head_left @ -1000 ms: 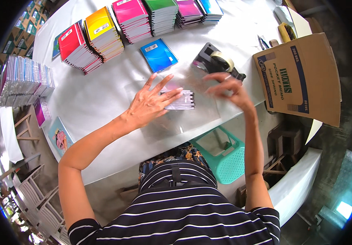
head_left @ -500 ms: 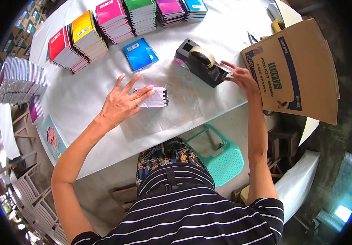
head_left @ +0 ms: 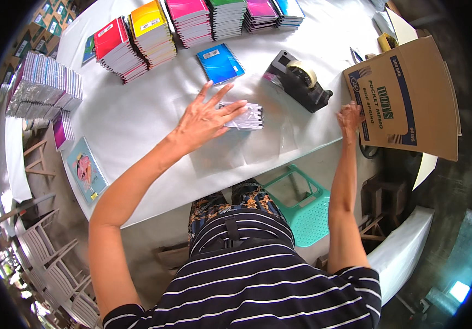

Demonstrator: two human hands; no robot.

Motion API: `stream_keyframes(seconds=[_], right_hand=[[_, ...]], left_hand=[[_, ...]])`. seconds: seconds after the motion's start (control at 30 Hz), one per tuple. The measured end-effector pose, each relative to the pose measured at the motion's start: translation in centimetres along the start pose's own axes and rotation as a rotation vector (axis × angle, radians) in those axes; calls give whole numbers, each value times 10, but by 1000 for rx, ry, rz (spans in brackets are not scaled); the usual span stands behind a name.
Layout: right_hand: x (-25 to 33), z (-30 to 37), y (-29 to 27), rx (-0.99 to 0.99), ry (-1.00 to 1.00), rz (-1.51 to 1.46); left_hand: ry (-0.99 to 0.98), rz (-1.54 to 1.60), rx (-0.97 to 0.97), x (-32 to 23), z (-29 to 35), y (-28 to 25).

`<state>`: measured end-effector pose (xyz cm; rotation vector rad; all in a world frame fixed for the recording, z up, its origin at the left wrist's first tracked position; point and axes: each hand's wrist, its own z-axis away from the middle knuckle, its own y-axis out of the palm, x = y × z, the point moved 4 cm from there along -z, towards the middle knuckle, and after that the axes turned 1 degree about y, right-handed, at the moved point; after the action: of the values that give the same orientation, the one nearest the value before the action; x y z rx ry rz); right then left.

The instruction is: The person stacks small spiral notebooks, places a bundle of them into a clear plastic bag, and then seals the bag with tape using a dispenser.

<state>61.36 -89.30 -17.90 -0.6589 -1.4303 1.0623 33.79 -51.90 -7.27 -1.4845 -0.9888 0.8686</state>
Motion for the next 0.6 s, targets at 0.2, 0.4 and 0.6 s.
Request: stream_keyframes(seconds=[0.2, 0.4, 0.6], right_hand=[[196, 116, 3, 244, -75, -821], [283, 218, 85, 242, 488, -1192], [278, 240, 114, 32, 483, -1286]], left_hand=[[-52, 42, 21, 8, 24, 7], [-13, 36, 27, 2, 13, 4], [2, 72, 69, 4, 18, 3]])
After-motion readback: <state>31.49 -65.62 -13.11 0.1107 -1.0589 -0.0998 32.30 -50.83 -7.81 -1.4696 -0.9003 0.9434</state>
